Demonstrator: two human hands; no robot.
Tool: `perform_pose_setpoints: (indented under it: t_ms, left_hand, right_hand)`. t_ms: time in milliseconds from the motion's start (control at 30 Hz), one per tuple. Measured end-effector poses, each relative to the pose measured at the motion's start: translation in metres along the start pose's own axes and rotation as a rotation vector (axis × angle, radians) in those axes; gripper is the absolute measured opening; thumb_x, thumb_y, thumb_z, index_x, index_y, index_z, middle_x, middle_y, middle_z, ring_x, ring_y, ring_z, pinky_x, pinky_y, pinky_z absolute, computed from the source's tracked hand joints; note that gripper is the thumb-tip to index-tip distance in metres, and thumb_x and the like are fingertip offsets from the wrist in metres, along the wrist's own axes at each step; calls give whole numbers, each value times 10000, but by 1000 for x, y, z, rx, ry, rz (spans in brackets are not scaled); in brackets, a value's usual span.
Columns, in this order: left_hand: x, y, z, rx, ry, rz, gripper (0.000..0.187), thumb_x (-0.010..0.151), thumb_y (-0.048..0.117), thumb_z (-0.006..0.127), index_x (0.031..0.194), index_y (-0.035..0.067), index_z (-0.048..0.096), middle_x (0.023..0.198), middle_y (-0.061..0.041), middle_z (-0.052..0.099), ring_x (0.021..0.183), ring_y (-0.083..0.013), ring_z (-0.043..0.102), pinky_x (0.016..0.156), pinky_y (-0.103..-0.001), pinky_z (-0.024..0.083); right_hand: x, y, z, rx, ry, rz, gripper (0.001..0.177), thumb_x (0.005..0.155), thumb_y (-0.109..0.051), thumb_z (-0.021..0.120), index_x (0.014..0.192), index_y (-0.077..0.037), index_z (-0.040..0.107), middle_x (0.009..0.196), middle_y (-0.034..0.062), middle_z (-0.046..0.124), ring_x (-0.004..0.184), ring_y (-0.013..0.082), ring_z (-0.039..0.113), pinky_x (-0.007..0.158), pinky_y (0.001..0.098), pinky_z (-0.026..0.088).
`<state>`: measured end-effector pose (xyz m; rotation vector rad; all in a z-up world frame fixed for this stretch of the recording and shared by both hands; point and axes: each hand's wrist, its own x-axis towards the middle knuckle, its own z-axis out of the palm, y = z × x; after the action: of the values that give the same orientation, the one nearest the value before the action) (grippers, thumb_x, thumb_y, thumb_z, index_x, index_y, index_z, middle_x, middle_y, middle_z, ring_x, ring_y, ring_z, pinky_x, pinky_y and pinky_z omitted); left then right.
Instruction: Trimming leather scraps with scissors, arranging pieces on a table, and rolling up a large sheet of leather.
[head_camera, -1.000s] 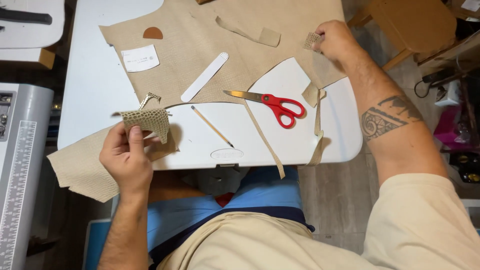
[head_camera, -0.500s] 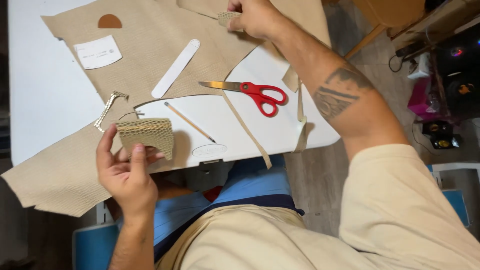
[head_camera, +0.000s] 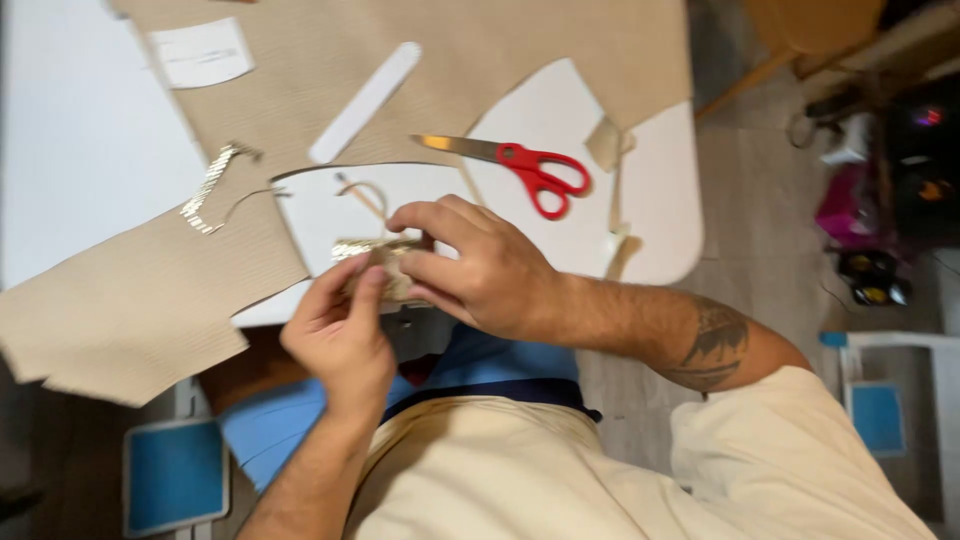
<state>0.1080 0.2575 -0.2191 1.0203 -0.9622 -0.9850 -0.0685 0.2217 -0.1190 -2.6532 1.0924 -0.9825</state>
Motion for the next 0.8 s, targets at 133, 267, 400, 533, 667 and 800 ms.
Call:
perform_pose_setpoints:
  t_ms: [133, 267, 400, 533, 667, 800]
  left_hand:
    - [11, -1, -22, 49, 70, 20, 275, 899, -51, 836, 1137, -75, 701, 980, -166, 715, 904, -162, 688, 843, -307, 596]
    - [25, 20, -29, 3, 77, 28, 445, 915, -91, 805, 1318, -67, 618, 1042, -163, 696, 958, -180, 709, 895, -305, 604]
    - [17, 11, -14, 150, 119, 76, 320, 903, 18, 845, 1205, 27, 742, 1083, -99, 754, 1028, -91, 642, 958, -291, 529]
    - [19, 10, 1, 89, 111, 66, 287, 870, 7, 848, 1145, 29, 768, 1009, -87, 781, 980, -77, 658, 928, -300, 552]
    - [22, 23, 23, 11, 45, 85, 228, 876, -11, 828, 1098, 17, 783, 929, -86, 785, 912, -75, 664, 870, -309, 581]
    - [22, 36, 23, 109, 53, 211, 131, 923, 8, 768, 1048, 27, 802, 881, -115, 774, 862, -162, 734, 822, -335, 594]
  right_hand:
    - [-31, 90, -61, -184, -134, 75, 128, 899, -56, 732, 1021, -20, 747, 1098, 146, 707, 951, 339, 666, 817, 440, 549]
    - [-58, 153, -107, -500, -605, 424, 353, 778, -52, 821, 1128, -81, 785, 1215, 145, 686, 1156, 375, 603, 983, 500, 483]
    - [-72, 188, -100, -480, -554, 326, 133, 783, -172, 855, 860, -151, 749, 1042, 40, 614, 1093, 280, 580, 969, 437, 499]
    - [-34, 121, -92, 250, -73, 308, 156, 908, 9, 819, 957, -10, 672, 1031, 154, 639, 962, 301, 634, 908, 410, 531]
    - [-3, 23, -27, 777, 50, 517, 198, 803, -63, 900, 892, 3, 737, 816, 109, 705, 701, 160, 691, 659, 285, 603]
    - [-5, 8, 21, 566, 111, 443, 216, 833, -199, 895, 836, -86, 711, 1116, 74, 599, 934, 193, 616, 736, 268, 528]
